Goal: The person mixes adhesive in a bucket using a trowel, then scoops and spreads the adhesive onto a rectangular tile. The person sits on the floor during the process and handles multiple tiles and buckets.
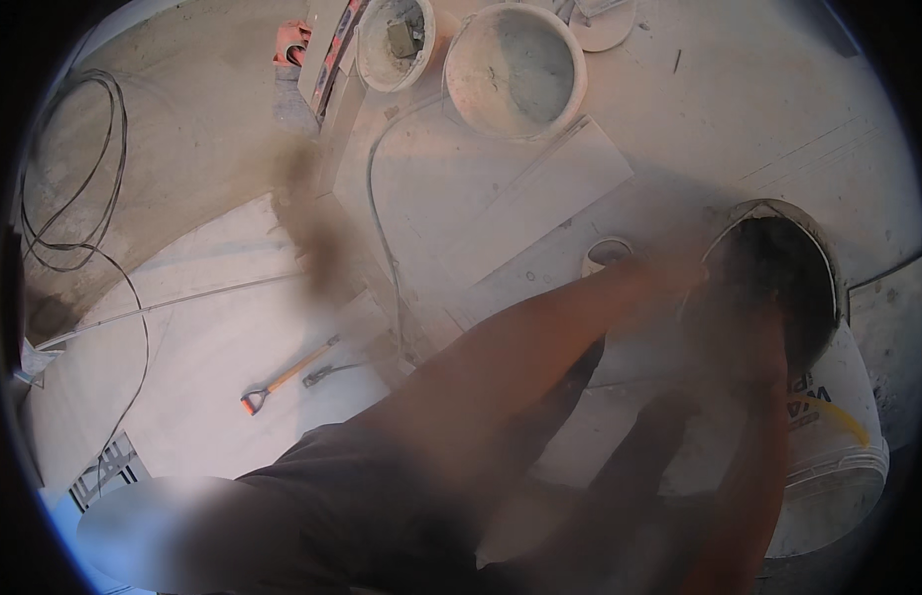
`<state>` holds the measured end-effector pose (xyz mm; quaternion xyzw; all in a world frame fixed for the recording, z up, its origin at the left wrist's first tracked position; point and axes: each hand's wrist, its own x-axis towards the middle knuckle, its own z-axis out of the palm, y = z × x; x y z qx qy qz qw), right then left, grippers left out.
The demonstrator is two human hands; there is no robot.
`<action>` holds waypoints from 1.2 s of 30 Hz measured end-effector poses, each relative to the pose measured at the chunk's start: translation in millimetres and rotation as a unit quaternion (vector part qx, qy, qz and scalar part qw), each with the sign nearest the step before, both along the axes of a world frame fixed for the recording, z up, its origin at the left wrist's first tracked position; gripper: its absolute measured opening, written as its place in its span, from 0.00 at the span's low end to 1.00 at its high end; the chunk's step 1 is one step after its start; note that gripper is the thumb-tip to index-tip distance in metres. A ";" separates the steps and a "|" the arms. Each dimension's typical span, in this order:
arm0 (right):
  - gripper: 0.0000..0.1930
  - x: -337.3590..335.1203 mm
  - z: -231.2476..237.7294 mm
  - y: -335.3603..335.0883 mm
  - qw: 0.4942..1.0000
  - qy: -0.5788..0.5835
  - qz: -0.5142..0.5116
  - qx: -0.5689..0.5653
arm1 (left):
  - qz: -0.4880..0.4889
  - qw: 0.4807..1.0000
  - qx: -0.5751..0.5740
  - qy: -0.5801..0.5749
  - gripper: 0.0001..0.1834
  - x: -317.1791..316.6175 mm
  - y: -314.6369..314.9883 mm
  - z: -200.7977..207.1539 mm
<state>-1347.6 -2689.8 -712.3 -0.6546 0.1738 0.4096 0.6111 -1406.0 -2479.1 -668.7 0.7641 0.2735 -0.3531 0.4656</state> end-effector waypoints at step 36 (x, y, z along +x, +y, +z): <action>0.23 -15.1 56.7 -10.9 0.573 -0.118 0.677 -0.447 | -0.004 0.998 -0.012 0.068 0.40 4.3 7.9 7.6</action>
